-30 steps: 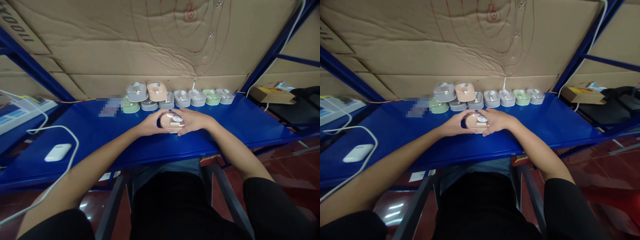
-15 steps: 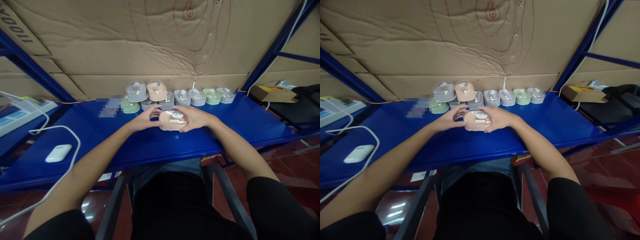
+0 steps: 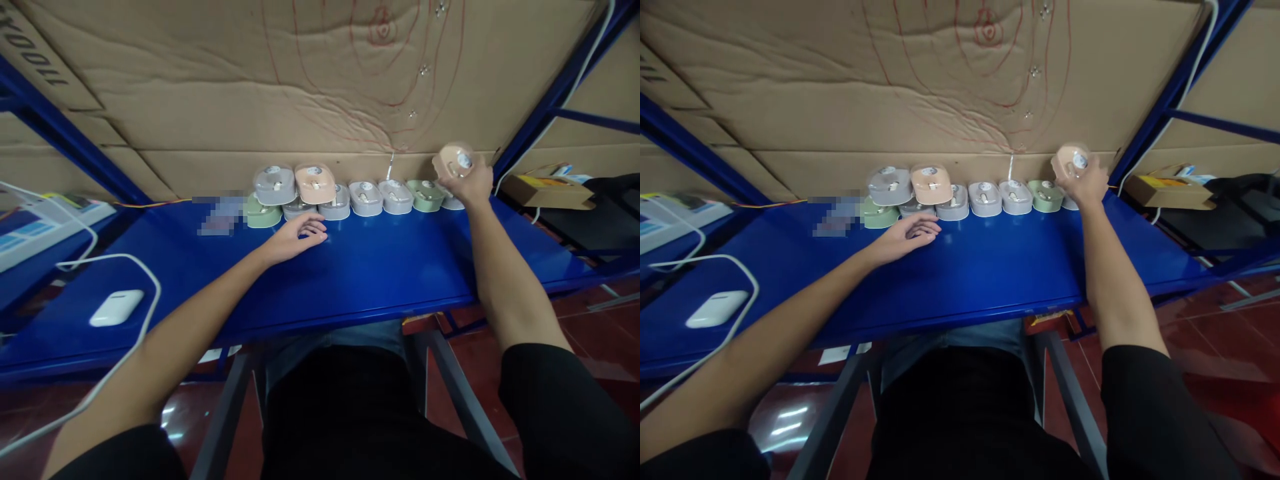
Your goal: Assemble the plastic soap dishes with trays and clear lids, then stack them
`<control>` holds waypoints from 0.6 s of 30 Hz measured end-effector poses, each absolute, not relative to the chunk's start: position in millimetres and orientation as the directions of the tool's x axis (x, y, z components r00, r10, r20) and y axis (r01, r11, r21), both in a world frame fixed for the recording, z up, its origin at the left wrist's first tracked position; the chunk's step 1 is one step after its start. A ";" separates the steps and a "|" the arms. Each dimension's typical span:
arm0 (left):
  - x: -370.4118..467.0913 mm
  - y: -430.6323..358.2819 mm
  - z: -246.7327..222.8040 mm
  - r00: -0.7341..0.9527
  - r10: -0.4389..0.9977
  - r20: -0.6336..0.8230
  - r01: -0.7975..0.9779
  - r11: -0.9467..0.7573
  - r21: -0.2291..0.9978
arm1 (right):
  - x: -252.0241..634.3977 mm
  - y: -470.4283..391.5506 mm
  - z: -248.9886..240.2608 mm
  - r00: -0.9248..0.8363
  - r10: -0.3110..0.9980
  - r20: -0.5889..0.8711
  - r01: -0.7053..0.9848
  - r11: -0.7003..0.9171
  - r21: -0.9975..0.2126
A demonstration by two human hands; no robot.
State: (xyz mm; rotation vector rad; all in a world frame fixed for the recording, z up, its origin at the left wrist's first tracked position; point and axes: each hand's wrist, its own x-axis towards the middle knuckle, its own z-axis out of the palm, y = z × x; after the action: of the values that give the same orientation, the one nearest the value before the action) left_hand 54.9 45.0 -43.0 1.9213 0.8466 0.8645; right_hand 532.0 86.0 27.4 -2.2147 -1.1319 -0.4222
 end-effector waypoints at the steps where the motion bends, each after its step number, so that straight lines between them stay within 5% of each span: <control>1: 54.8 44.8 -42.7 0.537 0.808 0.245 0.237 -0.422 0.875 | 533.2 88.1 21.7 0.595 0.640 0.487 0.803 -0.447 -0.393; 12: 56.9 42.7 -40.7 0.571 0.779 0.260 0.364 -0.524 0.770 | 528.6 98.9 7.3 0.612 0.641 0.462 0.779 -0.390 -0.491; 18: 56.2 43.1 -40.4 0.589 0.759 0.277 0.373 -0.560 0.740 | 516.0 94.6 18.2 0.485 0.517 0.705 0.872 -0.223 -0.436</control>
State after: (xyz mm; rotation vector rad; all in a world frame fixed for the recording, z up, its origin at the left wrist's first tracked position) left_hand 56.2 43.1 -40.4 2.1811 0.8947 0.7853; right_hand 516.0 94.6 18.2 -1.8877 -1.1559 -0.5310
